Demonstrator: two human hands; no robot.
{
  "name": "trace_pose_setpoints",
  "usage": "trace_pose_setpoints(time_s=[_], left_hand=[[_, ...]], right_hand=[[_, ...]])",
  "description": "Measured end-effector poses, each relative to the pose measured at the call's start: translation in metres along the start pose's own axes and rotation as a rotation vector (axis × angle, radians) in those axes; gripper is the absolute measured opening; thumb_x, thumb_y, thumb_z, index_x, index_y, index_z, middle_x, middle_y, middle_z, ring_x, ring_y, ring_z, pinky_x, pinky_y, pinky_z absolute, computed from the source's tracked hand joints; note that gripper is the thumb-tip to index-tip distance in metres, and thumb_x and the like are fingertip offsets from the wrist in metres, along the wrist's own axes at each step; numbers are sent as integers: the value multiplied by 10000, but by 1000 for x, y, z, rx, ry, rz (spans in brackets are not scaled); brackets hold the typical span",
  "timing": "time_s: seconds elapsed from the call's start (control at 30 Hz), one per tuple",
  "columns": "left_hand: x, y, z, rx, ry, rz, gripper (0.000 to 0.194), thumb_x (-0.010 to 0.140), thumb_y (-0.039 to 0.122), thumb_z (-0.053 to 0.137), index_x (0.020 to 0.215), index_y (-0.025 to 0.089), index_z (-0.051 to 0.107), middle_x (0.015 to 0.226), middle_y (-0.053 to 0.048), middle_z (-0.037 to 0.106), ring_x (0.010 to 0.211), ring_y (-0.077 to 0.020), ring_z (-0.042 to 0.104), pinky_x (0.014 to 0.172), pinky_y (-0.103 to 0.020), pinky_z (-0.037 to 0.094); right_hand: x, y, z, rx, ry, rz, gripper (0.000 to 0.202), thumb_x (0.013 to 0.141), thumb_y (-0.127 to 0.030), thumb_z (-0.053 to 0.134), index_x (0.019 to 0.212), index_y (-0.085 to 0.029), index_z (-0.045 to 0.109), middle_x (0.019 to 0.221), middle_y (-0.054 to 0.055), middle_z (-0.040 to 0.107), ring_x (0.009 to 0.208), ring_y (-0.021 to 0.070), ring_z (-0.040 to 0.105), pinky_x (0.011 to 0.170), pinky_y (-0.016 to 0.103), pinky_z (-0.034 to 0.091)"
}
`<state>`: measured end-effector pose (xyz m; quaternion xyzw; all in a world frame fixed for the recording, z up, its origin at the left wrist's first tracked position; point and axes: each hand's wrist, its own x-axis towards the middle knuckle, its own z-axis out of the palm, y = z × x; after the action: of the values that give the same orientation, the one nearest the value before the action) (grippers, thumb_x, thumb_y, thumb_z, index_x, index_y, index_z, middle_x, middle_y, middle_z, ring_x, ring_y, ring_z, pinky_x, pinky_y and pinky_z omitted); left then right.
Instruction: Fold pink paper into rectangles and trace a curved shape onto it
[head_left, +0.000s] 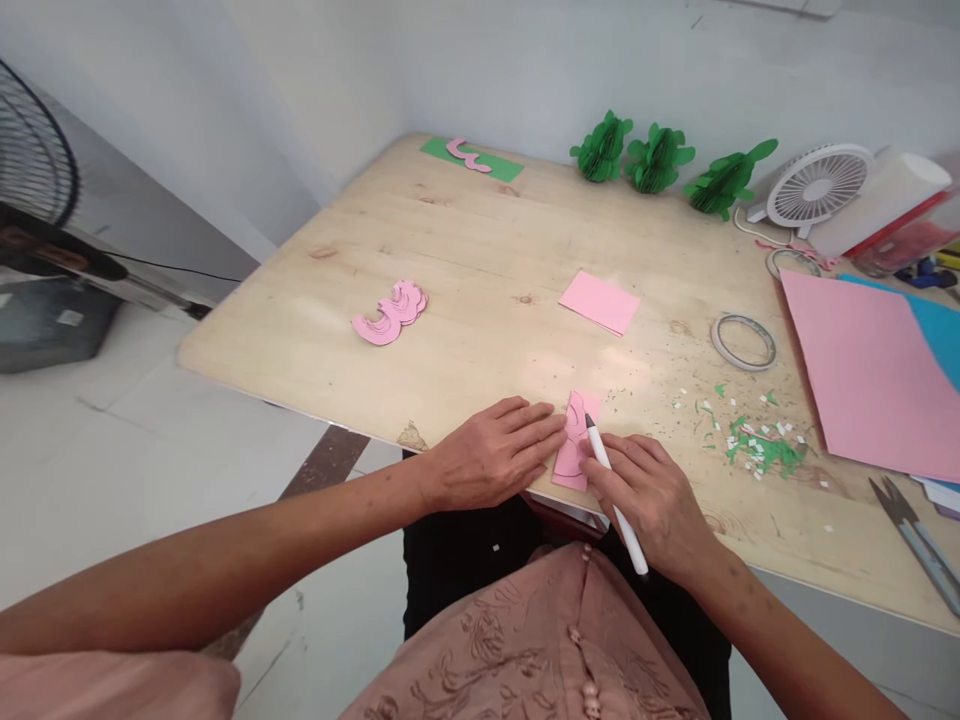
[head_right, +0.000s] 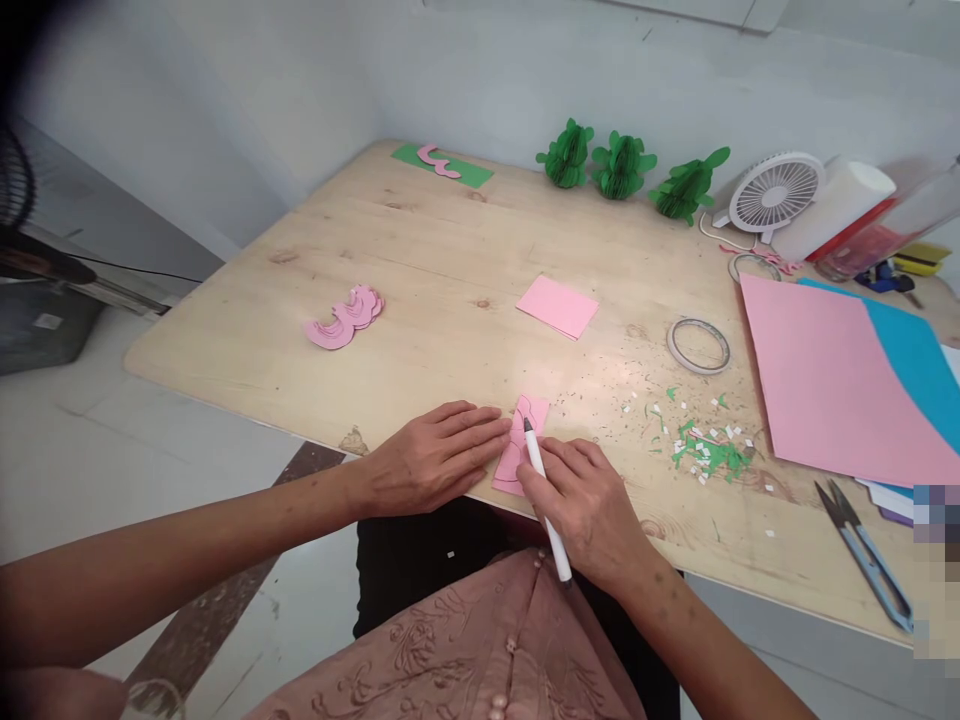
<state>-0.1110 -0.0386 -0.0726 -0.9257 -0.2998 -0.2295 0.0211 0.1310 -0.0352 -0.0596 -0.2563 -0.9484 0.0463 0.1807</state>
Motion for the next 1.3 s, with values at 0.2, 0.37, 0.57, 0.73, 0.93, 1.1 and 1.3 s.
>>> trace_pose_setpoints(time_s=[0.2,0.37,0.57,0.73,0.93,1.1,1.3], left_hand=[[3,-1,-1,15,-77,54,368,919,173,451,1275,96,498,1329,-143,553,1241,-264,490,959,-438,446],[1,-1,-2,18,-76,53,326,920,182,458,1227,106,539,1246,-148,610,1203,-260,522,951,-442,450],[-2,-2,0,37,-26,91,289,903,169,495,1166,81,576,1202,-154,634,1163,-272,550,940,-452,466],[-4,-1,0,43,28,103,255,905,161,486,1118,77,598,1139,-148,665,1118,-262,582,907,-433,496],[-5,-1,-1,39,23,105,277,897,166,504,1136,55,590,1131,-152,666,1120,-271,583,913,-438,499],[-6,-2,-1,39,10,117,265,902,174,499,1126,71,599,1171,-157,647,1136,-265,571,910,-429,502],[-6,-3,-2,36,3,134,265,891,170,517,1123,77,606,1221,-158,620,1143,-274,561,907,-423,501]], right_hand=[[-2,2,3,-11,-3,-8,230,945,-146,434,1082,-116,616,1103,157,679,1120,258,571,905,423,436],[-2,1,2,-7,-9,-12,245,948,-136,419,1098,-112,612,1102,155,680,1115,256,572,901,419,439],[0,0,0,-6,-3,-6,236,942,-137,433,1085,-117,620,1095,158,684,1111,259,578,885,420,448],[1,0,0,4,-2,-3,229,939,-131,436,1070,-118,622,1101,157,684,1102,258,582,881,424,451],[1,1,1,1,-8,0,219,922,-119,463,1067,-112,627,1088,165,687,1108,264,582,885,425,451],[0,2,1,-1,-18,-3,218,923,-125,464,1066,-123,628,1091,160,689,1109,261,584,886,425,453],[1,2,0,-2,-24,-9,217,920,-120,462,1064,-115,624,1104,165,684,1111,267,582,884,435,456]])
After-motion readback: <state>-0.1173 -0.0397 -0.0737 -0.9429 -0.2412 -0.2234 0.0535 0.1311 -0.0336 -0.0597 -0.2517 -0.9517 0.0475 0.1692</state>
